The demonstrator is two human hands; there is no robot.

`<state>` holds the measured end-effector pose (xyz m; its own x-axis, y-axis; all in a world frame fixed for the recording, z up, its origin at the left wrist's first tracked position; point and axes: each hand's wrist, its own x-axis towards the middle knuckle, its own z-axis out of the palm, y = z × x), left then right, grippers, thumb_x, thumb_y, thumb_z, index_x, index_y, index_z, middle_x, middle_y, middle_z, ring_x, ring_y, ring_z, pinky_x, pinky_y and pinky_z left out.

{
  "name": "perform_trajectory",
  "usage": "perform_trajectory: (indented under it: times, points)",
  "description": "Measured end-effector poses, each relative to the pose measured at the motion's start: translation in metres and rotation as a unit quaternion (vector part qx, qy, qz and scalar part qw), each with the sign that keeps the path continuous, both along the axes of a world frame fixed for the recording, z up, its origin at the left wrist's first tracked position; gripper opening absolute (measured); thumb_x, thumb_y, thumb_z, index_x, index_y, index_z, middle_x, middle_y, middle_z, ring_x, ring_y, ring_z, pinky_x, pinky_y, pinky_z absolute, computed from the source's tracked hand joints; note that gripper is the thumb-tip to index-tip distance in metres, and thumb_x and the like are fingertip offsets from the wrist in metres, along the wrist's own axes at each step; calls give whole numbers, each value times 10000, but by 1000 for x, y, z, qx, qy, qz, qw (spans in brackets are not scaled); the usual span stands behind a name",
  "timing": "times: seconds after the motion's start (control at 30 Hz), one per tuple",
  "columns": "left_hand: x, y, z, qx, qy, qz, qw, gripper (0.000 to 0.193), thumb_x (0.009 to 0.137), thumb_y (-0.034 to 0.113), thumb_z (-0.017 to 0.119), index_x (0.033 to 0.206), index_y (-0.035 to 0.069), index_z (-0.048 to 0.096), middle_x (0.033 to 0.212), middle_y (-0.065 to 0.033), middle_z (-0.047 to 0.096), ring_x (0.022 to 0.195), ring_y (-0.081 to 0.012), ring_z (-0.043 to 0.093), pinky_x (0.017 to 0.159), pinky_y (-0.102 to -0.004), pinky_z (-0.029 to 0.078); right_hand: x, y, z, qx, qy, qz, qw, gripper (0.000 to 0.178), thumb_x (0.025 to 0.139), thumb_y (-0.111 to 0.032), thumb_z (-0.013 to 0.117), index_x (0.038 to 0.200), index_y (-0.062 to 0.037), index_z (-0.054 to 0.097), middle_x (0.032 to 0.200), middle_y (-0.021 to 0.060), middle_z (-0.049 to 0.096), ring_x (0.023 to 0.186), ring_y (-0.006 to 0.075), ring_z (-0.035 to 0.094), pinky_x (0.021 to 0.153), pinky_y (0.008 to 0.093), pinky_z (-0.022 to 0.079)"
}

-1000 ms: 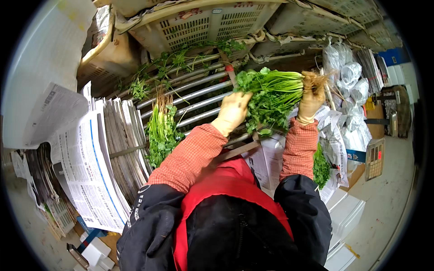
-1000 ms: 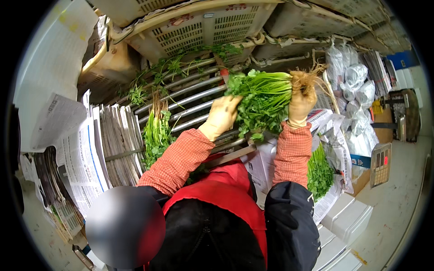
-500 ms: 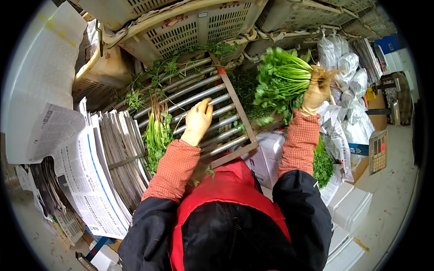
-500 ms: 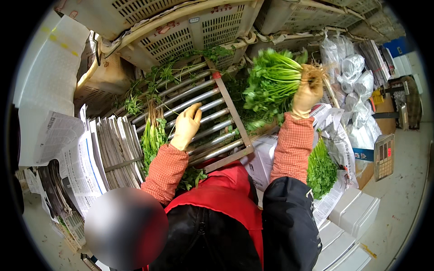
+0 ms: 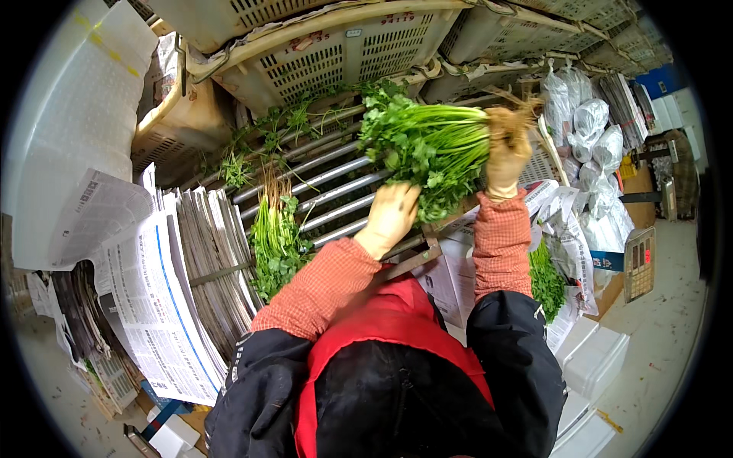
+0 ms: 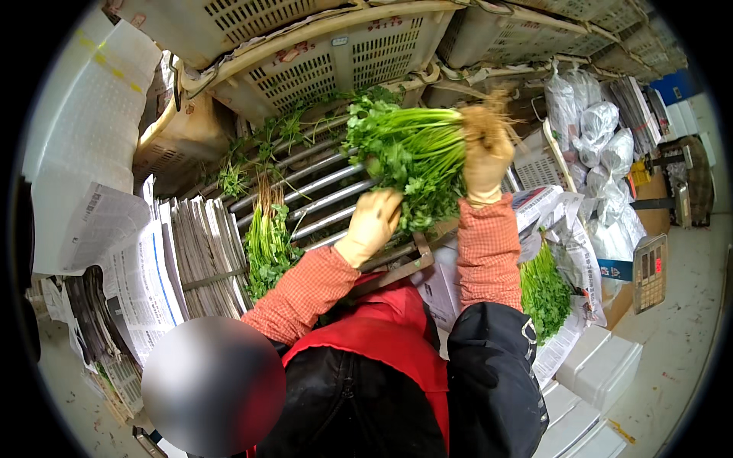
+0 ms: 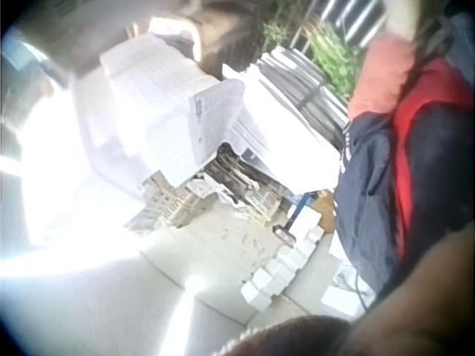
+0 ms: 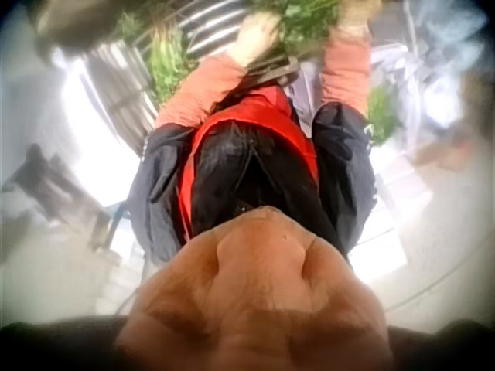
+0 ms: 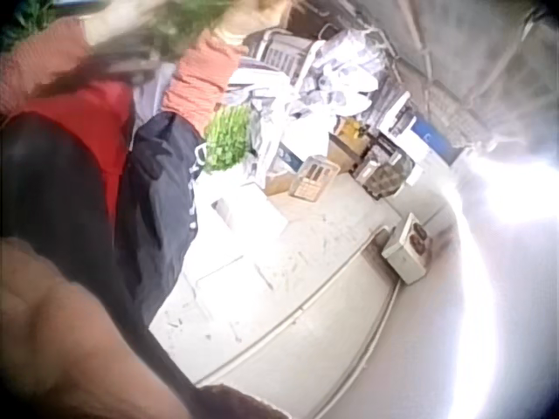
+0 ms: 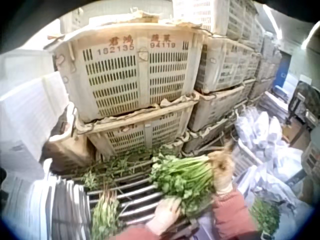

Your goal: The person prepares a white styrofoam box by lining it with newspaper. They then gather bunches of leafy green vegetables from a basket, arrange them in the box, and wrap them with the newspaper. The person repeats this process with additional bunches of vegetables.

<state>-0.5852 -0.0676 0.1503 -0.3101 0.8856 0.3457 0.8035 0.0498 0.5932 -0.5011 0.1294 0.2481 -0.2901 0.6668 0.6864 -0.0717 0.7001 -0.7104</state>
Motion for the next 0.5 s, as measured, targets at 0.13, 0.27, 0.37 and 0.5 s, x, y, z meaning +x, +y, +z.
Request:
perform_trajectory:
  times: [0.13,0.27,0.37,0.5]
  points:
    - [0,-47,-45,-170,-153,13,973,318,867,181,577,1147,29,585,991,-211,651,887,-399,630,782,-445,518,13,10,16,10,136,140,981,137,913,-101,615,1010,-10,648,904,104,684,743,167,665,650,280,571]
    - [-28,-58,-28,-199,-201,49,958,302,872,237,578,1081,26,636,981,-209,667,934,-371,633,807,-407,515,6,29,-3,32,-211,-103,971,181,857,-3,647,1037,10,663,902,117,705,739,193,664,646,316,520]
    - [-45,-61,13,-37,-212,119,969,303,876,176,607,1128,10,624,1065,-181,667,977,-327,652,875,-380,510,14,20,-22,63,-80,-55,993,164,860,-81,655,998,6,661,883,120,703,735,211,679,667,286,550]
    - [-51,-57,60,87,-176,94,976,639,854,294,676,1368,8,426,1312,-223,511,1206,-369,504,1016,-399,406,12,-19,-29,127,-71,72,987,245,858,-220,681,928,8,627,807,81,676,698,190,659,606,276,551]
